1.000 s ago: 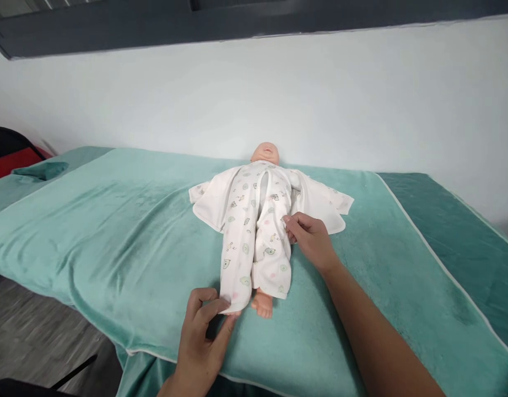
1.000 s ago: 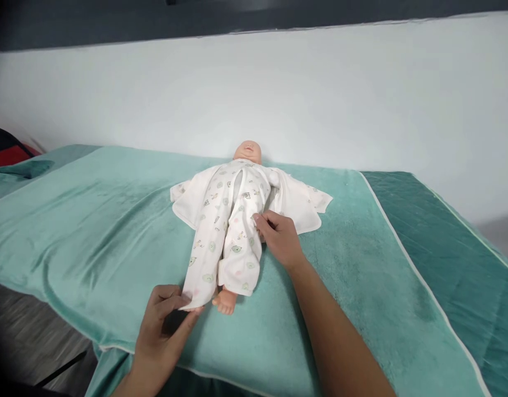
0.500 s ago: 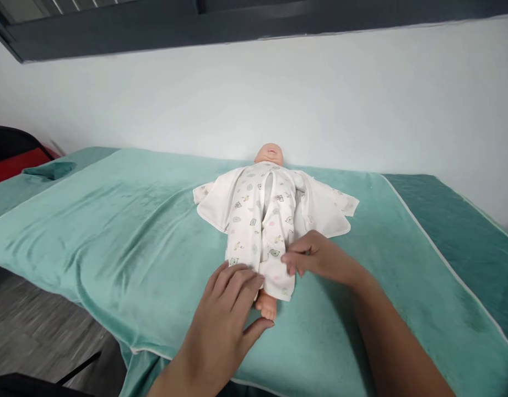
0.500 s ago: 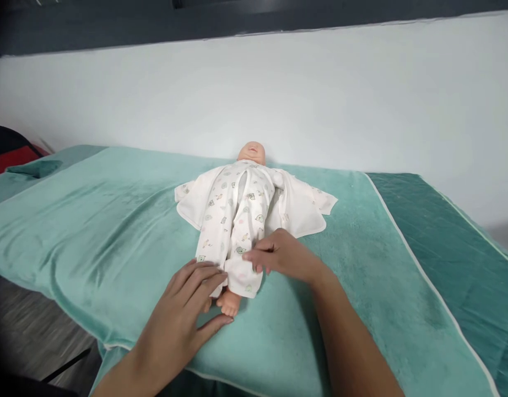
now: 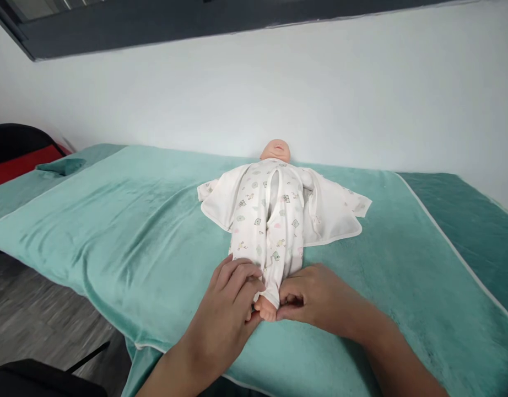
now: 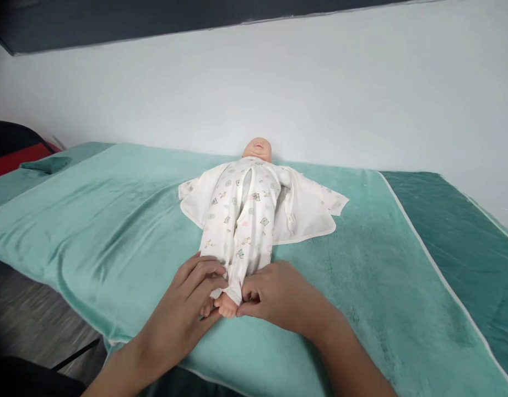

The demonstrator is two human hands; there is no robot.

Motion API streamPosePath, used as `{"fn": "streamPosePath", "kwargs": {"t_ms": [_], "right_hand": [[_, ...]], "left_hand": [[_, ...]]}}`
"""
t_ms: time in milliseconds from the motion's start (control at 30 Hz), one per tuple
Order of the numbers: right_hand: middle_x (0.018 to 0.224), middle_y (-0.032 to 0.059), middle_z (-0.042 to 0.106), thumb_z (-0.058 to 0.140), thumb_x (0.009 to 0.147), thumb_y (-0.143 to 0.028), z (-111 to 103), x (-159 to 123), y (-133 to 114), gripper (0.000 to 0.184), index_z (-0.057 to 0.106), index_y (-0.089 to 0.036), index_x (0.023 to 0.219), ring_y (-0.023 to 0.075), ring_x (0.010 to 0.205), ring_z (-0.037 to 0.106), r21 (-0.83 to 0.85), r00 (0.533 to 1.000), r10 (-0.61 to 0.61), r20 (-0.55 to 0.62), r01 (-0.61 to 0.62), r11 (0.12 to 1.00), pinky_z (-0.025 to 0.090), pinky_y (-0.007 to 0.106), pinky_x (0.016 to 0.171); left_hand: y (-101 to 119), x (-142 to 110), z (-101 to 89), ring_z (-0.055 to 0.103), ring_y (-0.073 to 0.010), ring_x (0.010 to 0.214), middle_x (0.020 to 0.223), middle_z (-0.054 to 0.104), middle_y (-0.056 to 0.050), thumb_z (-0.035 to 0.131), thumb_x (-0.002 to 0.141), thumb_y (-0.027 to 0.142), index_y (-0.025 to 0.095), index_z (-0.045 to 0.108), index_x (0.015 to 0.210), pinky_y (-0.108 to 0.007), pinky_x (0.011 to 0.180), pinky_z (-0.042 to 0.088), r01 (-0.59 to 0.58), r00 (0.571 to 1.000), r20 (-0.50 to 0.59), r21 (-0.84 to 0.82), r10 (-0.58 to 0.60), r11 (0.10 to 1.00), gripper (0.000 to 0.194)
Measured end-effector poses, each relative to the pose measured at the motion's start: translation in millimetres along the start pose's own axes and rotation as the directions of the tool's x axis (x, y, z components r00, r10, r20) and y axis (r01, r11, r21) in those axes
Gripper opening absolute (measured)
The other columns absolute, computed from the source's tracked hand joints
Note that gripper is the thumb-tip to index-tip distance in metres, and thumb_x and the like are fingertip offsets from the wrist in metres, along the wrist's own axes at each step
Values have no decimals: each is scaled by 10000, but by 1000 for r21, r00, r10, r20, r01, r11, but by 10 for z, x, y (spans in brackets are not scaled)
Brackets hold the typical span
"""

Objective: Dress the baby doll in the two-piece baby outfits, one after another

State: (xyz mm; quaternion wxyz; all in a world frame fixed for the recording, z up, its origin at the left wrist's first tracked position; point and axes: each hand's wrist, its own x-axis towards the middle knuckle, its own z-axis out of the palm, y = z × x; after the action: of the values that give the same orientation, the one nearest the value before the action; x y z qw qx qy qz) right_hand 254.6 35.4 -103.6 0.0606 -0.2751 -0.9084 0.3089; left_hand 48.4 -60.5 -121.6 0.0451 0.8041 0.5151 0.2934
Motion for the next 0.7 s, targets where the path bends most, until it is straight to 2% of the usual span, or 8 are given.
{"fn": "streamPosePath", "kwargs": {"t_ms": [133,233,300,367,433,500,600,700], "right_hand": [[754,-25,623,668,824,-135,124,-17,34,142,554,-186,755,131,721,515,-186,966,-152,-208,113,976,327,280,648],[842,22,637,682,808,-145,242,-28,33,125,567,-185,833,186,816,552,-268,938,-191,-288,113,957,365,304,677],[857,35,631,654,824,-130,320,-37,29,111,562,-184,854,199,828,557,-298,926,-196,-324,97,950,386,317,697],[865,40,621,595,855,-98,378,-49,26,96,557,-183,880,200,831,557,-297,905,-202,-374,89,951,404,325,723],[855,32,604,540,865,-58,404,-68,17,134,535,-190,885,188,819,553,-237,882,-207,-424,112,965,412,318,728],[840,15,583,524,850,-32,402,-94,0,177,494,-205,874,166,799,548,-93,860,-212,-464,191,977,419,296,717],[822,-16,566,544,816,-19,380,-136,-30,233,456,-224,882,130,753,536,169,855,-206,-475,319,933,419,255,677],[799,-36,561,579,806,-26,355,-167,-42,252,459,-234,883,112,718,523,306,879,-193,-435,346,887,416,239,657]], "left_hand": [[43,20,0,516,-226,1222,1185,614,-58,677,885,138,204,556,1033,-494,1199,311,22,1000,-17,-39,-23,999,203],[67,22,8,529,-208,1183,1118,636,-26,665,901,149,212,551,948,-490,1217,271,12,1000,-18,-44,-13,999,138],[59,17,4,536,-203,1164,1101,653,-12,670,903,163,216,567,1013,-484,1217,266,7,1000,-18,-25,-8,1000,160],[31,12,-14,541,-207,1159,1126,665,-14,686,899,187,220,570,1143,-479,1207,281,8,1000,-5,-1,-8,1000,272],[-3,11,-43,546,-213,1159,1158,673,-17,696,896,203,228,551,1248,-478,1196,296,3,1000,25,14,-3,1000,381],[-24,17,-71,551,-215,1154,1161,681,-12,700,897,217,240,551,1267,-477,1191,298,0,999,54,10,-1,1000,400],[-12,40,-90,557,-203,1123,1092,693,11,700,907,260,247,590,1139,-465,1198,277,14,998,67,-38,-11,999,258],[23,65,-87,568,-176,1060,977,683,38,679,928,288,240,587,965,-452,1215,227,14,998,63,-90,-8,996,110]]}}
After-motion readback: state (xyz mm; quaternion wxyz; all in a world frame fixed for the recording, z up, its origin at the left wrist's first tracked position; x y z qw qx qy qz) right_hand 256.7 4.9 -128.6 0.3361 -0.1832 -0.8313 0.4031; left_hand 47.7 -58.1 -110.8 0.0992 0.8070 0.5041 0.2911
